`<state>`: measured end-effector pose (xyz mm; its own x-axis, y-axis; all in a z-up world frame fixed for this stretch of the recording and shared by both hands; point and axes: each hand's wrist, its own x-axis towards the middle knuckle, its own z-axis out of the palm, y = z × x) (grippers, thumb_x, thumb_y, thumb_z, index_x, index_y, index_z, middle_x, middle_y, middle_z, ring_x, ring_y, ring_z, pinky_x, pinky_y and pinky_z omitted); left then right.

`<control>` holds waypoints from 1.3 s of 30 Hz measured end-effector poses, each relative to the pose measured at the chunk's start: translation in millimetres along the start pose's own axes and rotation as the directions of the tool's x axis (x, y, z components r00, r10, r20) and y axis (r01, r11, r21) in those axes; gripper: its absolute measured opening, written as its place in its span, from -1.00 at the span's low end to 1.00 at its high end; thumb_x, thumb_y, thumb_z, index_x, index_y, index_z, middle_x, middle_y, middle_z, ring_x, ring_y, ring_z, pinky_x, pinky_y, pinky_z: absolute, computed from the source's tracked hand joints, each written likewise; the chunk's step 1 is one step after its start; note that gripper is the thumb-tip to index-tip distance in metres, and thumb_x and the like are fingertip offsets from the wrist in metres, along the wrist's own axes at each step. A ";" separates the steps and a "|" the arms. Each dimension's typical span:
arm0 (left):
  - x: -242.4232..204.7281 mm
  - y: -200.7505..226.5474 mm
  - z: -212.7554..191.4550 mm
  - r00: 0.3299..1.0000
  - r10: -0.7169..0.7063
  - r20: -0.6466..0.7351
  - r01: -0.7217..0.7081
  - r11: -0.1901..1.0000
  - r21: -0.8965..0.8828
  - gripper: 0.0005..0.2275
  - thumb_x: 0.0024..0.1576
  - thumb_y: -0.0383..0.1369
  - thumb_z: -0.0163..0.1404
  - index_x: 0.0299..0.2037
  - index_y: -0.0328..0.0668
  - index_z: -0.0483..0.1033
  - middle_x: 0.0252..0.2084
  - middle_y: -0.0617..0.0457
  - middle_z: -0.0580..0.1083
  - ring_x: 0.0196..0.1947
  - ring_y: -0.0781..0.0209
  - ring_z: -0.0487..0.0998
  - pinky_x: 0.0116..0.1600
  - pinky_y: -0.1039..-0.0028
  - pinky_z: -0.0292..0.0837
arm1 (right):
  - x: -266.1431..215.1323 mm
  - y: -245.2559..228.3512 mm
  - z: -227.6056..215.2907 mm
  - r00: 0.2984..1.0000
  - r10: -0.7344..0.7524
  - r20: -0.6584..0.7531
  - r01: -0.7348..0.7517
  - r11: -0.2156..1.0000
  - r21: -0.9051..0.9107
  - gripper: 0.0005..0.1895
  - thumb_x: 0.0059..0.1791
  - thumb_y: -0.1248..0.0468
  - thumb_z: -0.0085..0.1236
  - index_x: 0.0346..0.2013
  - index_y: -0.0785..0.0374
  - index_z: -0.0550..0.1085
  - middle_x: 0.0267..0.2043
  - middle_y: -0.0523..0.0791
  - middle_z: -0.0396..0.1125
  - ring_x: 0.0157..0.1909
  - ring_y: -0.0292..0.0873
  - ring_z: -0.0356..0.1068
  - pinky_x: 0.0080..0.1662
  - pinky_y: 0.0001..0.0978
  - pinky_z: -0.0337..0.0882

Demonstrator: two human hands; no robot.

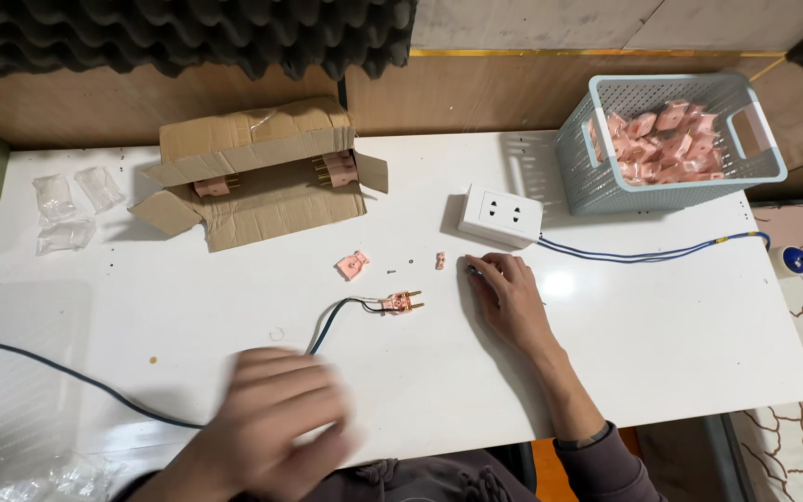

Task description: The person assembles small pink electrical components on a white table, using a screwdriver to tighten screws on the parts. They handle the components and wires, occasionally picking up and placing down the screwdriver while working.

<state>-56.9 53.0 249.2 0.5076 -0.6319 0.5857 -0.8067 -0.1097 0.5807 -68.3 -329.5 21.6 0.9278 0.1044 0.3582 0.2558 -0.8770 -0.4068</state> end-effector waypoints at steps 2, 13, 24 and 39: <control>-29.2 -28.6 45.7 0.988 0.076 0.132 -0.088 0.992 0.088 -0.59 0.39 -0.18 0.04 -0.55 -0.02 0.31 -0.61 0.17 0.24 -0.68 0.18 0.20 -0.53 0.34 0.02 | -2.1 -5.6 -0.8 1.000 0.016 0.011 -0.016 1.000 -0.005 -0.59 0.24 0.37 0.15 0.40 0.11 0.53 0.15 -0.07 0.44 0.09 0.07 0.40 0.10 -0.02 0.38; -35.5 -106.7 92.3 0.855 0.217 0.471 -0.351 0.911 0.217 -0.39 0.62 -0.04 -0.09 -0.64 0.12 0.32 -0.74 0.39 0.19 -0.82 0.39 0.15 -0.65 0.52 0.03 | -1.6 -5.0 0.5 0.999 -0.021 0.025 0.022 0.999 -0.044 -0.55 0.25 0.33 0.16 0.47 0.15 0.49 0.18 0.00 0.42 0.14 0.11 0.39 0.05 0.00 0.34; -41.1 -217.5 61.2 0.899 -0.420 -0.125 0.436 0.828 0.353 -0.54 0.40 0.07 0.10 -0.61 0.31 0.59 -0.69 0.28 0.51 -0.55 0.13 0.69 -0.34 0.33 0.60 | -1.5 -5.4 1.7 0.989 0.149 0.020 -0.148 0.988 -0.045 -0.60 0.18 0.26 0.21 0.33 -0.05 0.64 0.08 -0.10 0.51 0.12 -0.07 0.49 0.18 -0.19 0.45; -35.7 -188.7 86.5 0.952 -0.229 0.201 0.157 0.934 0.322 -0.45 0.46 0.08 -0.07 -0.56 0.07 0.64 -0.70 0.09 0.56 -0.64 0.16 0.69 -0.40 0.41 0.63 | 7.1 -21.3 -2.3 0.932 -0.325 -0.158 0.336 0.941 0.048 -0.87 0.14 0.13 0.35 -0.24 0.05 0.69 -0.17 -0.15 0.54 -0.13 -0.01 0.51 0.05 -0.01 0.49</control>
<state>51.0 30.0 69.8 0.6074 -0.7310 0.3109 -0.7711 -0.4487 0.4517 -67.7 -311.2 34.7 0.7391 0.3085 0.5988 0.5655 -0.7671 -0.3029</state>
